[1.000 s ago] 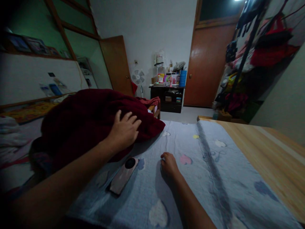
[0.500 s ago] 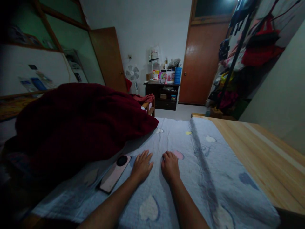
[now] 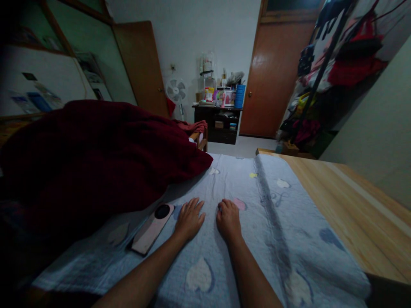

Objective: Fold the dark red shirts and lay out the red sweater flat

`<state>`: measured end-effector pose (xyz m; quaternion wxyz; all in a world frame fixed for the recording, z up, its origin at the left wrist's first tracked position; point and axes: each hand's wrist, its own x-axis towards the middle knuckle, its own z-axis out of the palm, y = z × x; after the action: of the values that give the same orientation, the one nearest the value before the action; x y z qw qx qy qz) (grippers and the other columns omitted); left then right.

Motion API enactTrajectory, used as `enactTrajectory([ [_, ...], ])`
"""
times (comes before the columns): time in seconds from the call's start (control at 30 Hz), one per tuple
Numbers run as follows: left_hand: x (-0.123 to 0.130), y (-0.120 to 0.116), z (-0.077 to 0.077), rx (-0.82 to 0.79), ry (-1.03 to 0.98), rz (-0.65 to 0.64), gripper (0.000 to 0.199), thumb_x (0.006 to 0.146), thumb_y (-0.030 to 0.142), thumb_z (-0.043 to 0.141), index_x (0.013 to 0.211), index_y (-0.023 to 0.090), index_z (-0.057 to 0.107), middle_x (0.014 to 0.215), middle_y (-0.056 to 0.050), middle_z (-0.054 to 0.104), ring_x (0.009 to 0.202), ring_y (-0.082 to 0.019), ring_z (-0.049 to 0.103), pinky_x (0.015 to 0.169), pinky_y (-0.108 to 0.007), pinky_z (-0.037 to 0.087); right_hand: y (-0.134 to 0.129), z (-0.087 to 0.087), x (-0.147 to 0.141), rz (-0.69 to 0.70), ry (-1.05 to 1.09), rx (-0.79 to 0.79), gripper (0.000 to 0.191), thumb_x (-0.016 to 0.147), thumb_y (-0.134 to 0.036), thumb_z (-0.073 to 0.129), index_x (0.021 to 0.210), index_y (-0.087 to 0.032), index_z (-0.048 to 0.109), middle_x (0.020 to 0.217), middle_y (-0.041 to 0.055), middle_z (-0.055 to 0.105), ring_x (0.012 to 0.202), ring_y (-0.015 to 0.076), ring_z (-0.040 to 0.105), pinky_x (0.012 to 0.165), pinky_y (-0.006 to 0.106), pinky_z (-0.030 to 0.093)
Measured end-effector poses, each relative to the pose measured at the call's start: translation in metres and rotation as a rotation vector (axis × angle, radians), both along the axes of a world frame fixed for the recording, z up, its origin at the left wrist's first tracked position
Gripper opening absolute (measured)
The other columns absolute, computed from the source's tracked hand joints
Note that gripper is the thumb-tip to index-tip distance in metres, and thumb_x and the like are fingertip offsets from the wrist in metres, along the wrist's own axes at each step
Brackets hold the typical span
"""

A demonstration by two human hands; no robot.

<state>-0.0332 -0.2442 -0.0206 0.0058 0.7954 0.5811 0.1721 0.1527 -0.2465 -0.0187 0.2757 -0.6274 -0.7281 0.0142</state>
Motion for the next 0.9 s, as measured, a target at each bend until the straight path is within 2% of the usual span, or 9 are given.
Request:
enactTrajectory([
  [0.47,0.004,0.002,0.004,-0.058,0.026,-0.007,0.050,0.093,0.038,0.041,0.141,0.023,0.042,0.152,-0.010,0.037,0.142,-0.027,0.026,0.116,-0.051,0.015,0.007,0.002,0.008,0.028,0.063,-0.069,0.028,0.079,-0.017,0.052,0.103,-0.021,0.065,0.123,0.0087,0.060,0.118,0.0224,0.050,0.105,0.037,0.033],
  [0.6,0.003,0.005,0.010,-0.093,-0.061,-0.024,0.047,0.090,0.035,0.048,0.136,0.023,0.048,0.149,-0.010,0.041,0.141,-0.026,0.030,0.117,-0.050,0.018,0.007,0.002,0.010,0.047,0.062,-0.055,0.026,0.081,-0.019,0.052,0.103,-0.020,0.065,0.122,0.0091,0.061,0.117,0.0226,0.051,0.103,0.037,0.034],
  [0.67,-0.002,0.007,0.015,-0.132,-0.229,-0.015,0.040,0.086,0.027,0.053,0.125,0.022,0.056,0.143,-0.010,0.047,0.136,-0.024,0.038,0.115,-0.046,0.025,0.006,0.001,0.010,0.053,0.064,-0.045,0.025,0.082,-0.020,0.051,0.102,-0.020,0.065,0.121,0.0093,0.061,0.116,0.0225,0.052,0.103,0.037,0.035],
  [0.77,-0.016,0.003,0.025,-0.156,-0.691,0.098,0.034,0.082,0.018,0.055,0.116,0.019,0.056,0.132,-0.011,0.055,0.125,-0.021,0.050,0.108,-0.039,0.038,0.006,0.001,0.010,0.051,0.073,-0.039,0.024,0.081,-0.019,0.052,0.101,-0.019,0.065,0.121,0.0095,0.061,0.115,0.0226,0.052,0.103,0.037,0.035],
  [0.9,-0.047,-0.018,0.044,-0.096,-1.320,0.325,0.042,0.084,0.031,0.059,0.122,0.021,0.044,0.125,-0.012,0.056,0.111,-0.019,0.060,0.094,-0.036,0.050,0.006,0.002,0.010,0.045,0.079,-0.046,0.023,0.082,-0.019,0.051,0.100,-0.019,0.065,0.121,0.0095,0.061,0.116,0.0229,0.052,0.104,0.038,0.034],
])
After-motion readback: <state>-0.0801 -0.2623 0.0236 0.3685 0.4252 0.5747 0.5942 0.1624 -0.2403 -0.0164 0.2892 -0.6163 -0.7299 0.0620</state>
